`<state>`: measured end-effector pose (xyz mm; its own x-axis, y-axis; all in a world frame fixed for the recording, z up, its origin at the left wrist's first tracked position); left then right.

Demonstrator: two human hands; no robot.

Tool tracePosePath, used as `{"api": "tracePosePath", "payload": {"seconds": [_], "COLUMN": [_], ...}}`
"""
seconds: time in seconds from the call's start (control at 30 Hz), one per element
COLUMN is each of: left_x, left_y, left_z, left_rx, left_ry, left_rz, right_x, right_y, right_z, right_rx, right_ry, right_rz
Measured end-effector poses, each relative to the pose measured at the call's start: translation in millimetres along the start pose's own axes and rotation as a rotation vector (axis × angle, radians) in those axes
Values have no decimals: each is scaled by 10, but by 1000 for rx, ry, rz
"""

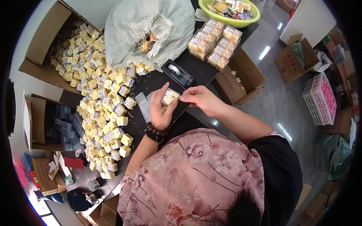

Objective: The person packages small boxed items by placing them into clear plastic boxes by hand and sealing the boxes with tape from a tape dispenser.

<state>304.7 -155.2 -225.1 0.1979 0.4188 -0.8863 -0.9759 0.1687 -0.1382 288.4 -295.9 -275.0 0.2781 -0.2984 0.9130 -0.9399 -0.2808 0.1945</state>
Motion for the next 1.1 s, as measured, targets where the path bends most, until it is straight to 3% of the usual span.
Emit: {"api": "tracePosePath", "payload": {"seconds": [0.07,0.5,0.53,0.6,0.63,0.67,0.7,0.77,0.83,0.87,0.93,1.0,1.07,1.1], "left_x": [8,-267,-236,44,45,136,178,127,301,356,476,557,634,676], "left_y": [0,180,195,179,185,189,204,184,239,210,210,108,3,-52], "left_z": [75,314,297,159,158,65,-36,-31,-186,-202,-471,-639,-758,-819], "left_rx": [-18,-66,-67,74,75,151,228,223,275,275,502,545,520,538], "left_ry": [6,39,40,506,506,718,928,1018,1244,1245,1231,1202,939,893], "left_rz": [-1,-95,-97,117,117,249,381,421,682,683,746,739,774,770], "right_x": [119,20,77,128,185,242,226,292,422,471,289,281,101,-19], "right_y": [22,-46,-44,-29,-10,11,7,16,-22,-90,-405,-612,-753,-820], "right_z": [-94,-312,-321,-348,-357,-371,-356,-306,-6,246,705,847,757,793], "right_rx": [63,55,57,59,47,36,38,0,-223,-351,-350,-289,-75,-26], "right_ry": [68,132,225,318,562,806,807,853,762,786,917,1010,656,593], "right_rz": [79,103,183,263,331,396,395,519,623,708,564,504,130,40]}}
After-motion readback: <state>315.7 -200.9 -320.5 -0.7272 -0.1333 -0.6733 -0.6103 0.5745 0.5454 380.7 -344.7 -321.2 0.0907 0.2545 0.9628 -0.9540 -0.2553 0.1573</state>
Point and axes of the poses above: each hand's wrist, its own y-axis away from the middle knuckle, its own z-axis out of the back of the hand, x = y × z, the point moved 10 cm from there along -y, towards the middle knuckle, and after that the axes turned 11 degrees about z, right-handed, at the moved point
